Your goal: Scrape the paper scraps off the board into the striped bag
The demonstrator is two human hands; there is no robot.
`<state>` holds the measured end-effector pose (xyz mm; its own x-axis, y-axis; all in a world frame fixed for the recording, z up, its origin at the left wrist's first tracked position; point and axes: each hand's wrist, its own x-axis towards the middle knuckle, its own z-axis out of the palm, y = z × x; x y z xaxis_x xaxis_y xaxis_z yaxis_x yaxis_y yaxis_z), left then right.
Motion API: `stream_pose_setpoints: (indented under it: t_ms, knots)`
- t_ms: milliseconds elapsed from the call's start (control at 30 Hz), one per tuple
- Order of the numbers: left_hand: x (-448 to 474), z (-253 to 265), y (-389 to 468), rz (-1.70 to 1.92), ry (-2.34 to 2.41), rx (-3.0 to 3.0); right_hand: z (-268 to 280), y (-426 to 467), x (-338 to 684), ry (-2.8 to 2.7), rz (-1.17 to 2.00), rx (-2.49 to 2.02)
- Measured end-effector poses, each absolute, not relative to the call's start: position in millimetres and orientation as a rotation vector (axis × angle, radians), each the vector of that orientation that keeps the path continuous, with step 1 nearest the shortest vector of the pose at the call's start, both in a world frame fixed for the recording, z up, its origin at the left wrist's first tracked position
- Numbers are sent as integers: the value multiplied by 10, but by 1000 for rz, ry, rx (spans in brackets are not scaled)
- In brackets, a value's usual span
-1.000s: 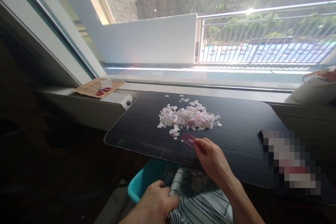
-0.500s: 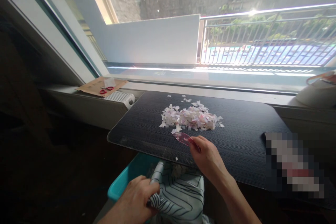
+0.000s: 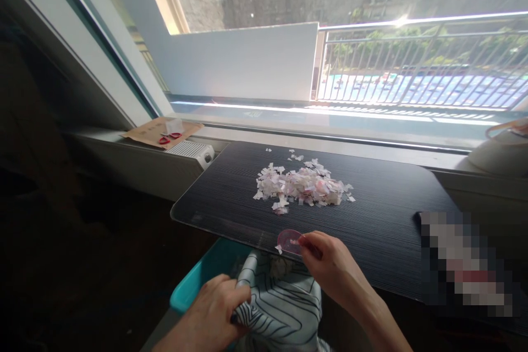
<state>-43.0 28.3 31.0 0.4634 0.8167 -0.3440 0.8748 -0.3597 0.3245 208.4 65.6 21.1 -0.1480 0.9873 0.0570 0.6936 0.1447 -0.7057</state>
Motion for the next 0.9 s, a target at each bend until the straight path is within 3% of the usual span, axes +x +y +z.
stream_pose_setpoints:
  t_ms: [633, 900]
  knots:
    - [-392, 342, 194, -123, 1423, 2315, 163, 477, 2091, -1924, 705, -1574]
    - [-343, 70, -2, -43, 1485, 2302, -104, 762, 2313, -1432, 717, -1513]
